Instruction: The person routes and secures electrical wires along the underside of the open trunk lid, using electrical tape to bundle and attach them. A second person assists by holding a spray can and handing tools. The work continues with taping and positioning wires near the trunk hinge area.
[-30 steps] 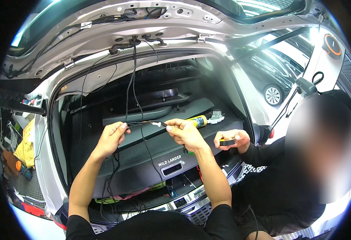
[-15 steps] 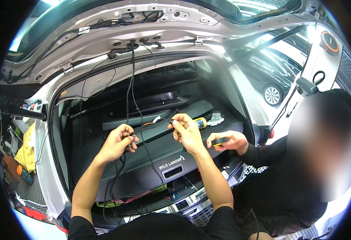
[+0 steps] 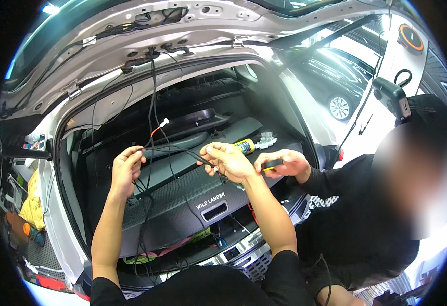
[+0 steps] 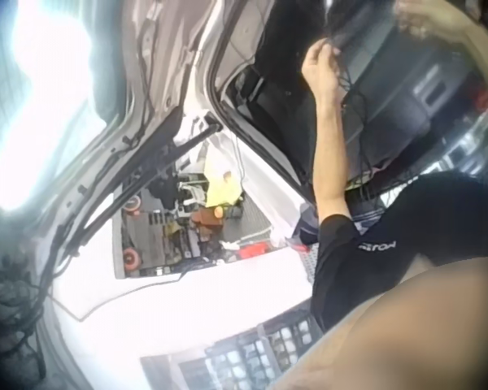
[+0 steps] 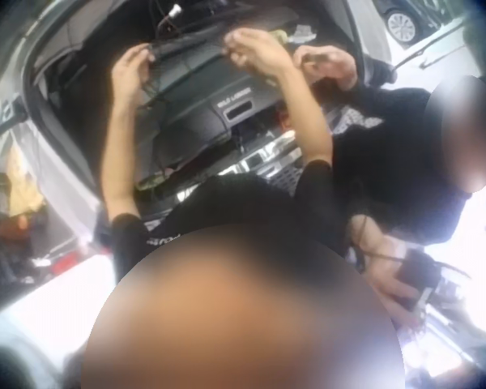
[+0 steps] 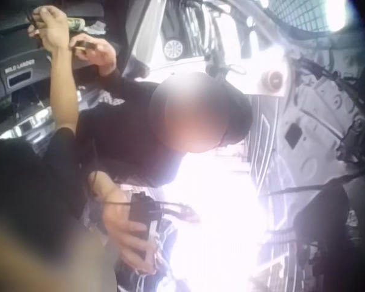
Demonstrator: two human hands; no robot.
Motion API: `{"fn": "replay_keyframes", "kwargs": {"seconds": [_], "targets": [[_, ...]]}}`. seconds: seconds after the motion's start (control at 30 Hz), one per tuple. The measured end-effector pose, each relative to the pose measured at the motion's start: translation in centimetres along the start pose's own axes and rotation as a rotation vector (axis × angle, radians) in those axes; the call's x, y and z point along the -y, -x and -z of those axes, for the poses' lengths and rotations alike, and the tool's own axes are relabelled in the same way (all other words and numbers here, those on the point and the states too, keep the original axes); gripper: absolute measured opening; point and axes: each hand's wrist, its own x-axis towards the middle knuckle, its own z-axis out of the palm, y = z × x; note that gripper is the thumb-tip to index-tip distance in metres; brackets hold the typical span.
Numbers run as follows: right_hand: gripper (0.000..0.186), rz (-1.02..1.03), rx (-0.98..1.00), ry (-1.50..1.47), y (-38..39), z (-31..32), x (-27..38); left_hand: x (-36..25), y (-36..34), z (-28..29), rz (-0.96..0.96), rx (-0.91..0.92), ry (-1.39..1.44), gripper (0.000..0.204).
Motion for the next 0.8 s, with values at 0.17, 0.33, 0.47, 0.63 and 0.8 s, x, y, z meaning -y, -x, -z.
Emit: {"fn": "replay_keyframes", "kwargs": {"seconds": [0.17,0.33,0.47,0.63,0.8], "targets": [[0.025,-0.068,0.045,0.085,0.8,0.6,0.3,-0.7,-0.5,1.2,-0.021,-0.047,-0.023,0.02],[0.031,-0.08,0.062,0.067,0.9,0.7,0.0,-0.4,-0.7,1.5,-0.031,-0.057,-0.073,0.023],[0.033,-0.09,0.063,0.066,1.0,0.6,0.2,0.0,-0.8,1.9,-0.019,-0.049,-0.093,0.025],[0.033,-0.09,0.074,0.045,0.9,0.8,-0.1,0.6,-1.1,1.9,0.018,-0.034,-0.129,0.028],[0.032,-0.086,0.066,0.054,0.9,1.1,-0.6,1.4,-1.2,2.0,0.033,-0.028,-0.18,0.029]]}}
